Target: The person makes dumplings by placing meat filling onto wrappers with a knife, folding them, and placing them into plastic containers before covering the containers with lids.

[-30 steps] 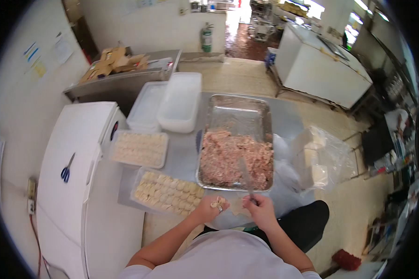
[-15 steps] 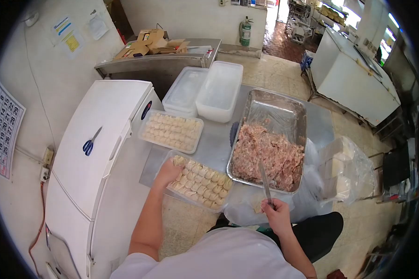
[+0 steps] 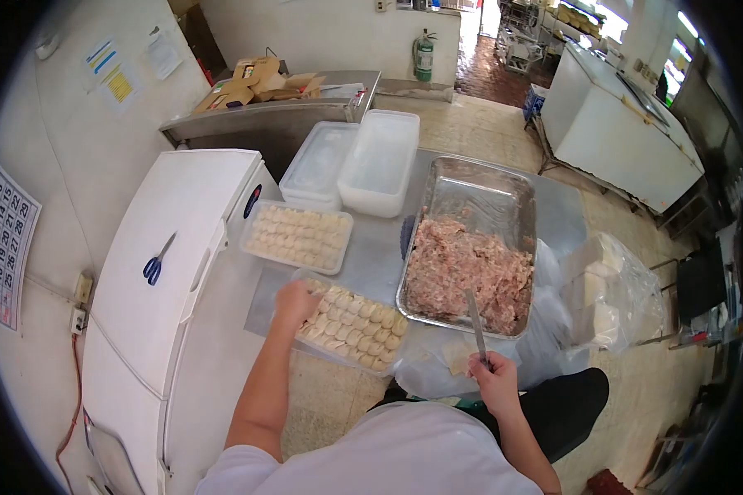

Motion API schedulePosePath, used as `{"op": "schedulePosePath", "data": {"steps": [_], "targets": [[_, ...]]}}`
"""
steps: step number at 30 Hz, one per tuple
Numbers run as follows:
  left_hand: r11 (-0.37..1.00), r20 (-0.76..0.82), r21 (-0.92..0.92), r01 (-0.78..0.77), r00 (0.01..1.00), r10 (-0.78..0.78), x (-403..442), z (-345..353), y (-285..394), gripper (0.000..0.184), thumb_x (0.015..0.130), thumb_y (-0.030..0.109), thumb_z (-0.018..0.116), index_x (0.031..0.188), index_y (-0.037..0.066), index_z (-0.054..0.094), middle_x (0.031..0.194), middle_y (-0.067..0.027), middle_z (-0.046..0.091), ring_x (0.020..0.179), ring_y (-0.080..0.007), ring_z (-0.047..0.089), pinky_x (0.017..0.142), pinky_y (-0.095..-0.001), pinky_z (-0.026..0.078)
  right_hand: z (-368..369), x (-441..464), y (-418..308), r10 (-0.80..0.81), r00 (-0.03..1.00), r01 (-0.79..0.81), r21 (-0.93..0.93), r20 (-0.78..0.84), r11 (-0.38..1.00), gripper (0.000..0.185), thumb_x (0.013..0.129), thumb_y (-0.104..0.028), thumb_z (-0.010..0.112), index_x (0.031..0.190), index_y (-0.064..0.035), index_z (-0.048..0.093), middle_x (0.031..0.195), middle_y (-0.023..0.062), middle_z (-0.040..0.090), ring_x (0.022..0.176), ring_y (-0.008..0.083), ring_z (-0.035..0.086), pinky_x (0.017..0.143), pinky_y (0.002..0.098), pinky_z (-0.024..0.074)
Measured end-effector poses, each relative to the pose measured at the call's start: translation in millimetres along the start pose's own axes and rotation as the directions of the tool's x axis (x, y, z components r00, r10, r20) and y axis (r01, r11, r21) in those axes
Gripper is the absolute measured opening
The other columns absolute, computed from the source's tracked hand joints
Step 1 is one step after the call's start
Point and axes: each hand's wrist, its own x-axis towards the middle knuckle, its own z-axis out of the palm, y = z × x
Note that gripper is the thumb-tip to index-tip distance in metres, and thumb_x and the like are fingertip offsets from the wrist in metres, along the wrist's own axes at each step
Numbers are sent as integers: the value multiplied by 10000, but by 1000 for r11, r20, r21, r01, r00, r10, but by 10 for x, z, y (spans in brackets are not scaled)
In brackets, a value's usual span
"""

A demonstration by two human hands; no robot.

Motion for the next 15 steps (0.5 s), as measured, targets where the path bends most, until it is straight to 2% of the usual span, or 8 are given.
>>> {"op": "schedulePosePath", "data": {"steps": [2, 5, 8, 11, 14, 15], "targets": [[996, 52, -57, 72, 996, -69, -59, -121, 74, 401, 835, 376, 755, 932, -13, 743, 978, -249, 727, 951, -393, 700, 816, -479, 550, -37, 1, 44, -8, 1000, 9, 8, -12, 1000, 115, 958, -91, 673, 941, 20, 696, 772, 17, 664, 672, 68, 563, 617, 234, 422], [998, -12, -67, -18, 1000, 17, -72, -74, 30, 403, 838, 382, 754, 934, -10, 743, 971, -238, 731, 950, -381, 701, 811, -483, 544, -63, -7, -28, 12, 999, -12, -8, -32, 1000, 131, 954, -92, 658, 936, 31, 700, 764, 15, 666, 694, 72, 574, 653, 247, 452], [994, 65, -105, 39, 997, -33, -8, -1, -83, 391, 852, 378, 745, 970, 6, 749, 965, -227, 735, 948, -382, 701, 817, -477, 539, -131, -37, -62, 40, 997, -43, -46, -69, 998, 140, 956, -107, 661, 932, 25, 702, 752, 2, 659, 690, 66, 562, 643, 248, 441], [995, 3, -85, 48, 999, -48, -111, -40, 18, 346, 868, 350, 738, 999, 30, 753, 995, -210, 737, 970, -375, 698, 823, -473, 538, -198, -27, -113, 43, 992, -49, -48, -114, 998, 148, 957, -120, 665, 931, 21, 704, 746, -9, 651, 688, 61, 550, 639, 254, 434], [993, -236, -87, 81, 967, -100, -295, -93, 387, 274, 886, 300, 723, 994, 51, 756, 1002, -183, 740, 977, -372, 692, 826, -471, 536, -329, -37, -166, 38, 985, -60, -128, -170, 990, 161, 950, -134, 674, 925, 22, 706, 750, -19, 639, 686, 56, 532, 642, 255, 430], [985, -246, -166, -48, 969, 6, -378, -59, 542, 262, 884, 288, 720, 996, 54, 756, 1000, -177, 738, 975, -374, 690, 827, -469, 537, -373, -45, -146, 36, 980, -58, -110, -194, 992, 161, 948, -133, 674, 927, 22, 707, 751, -21, 637, 686, 57, 530, 643, 256, 429]]}}
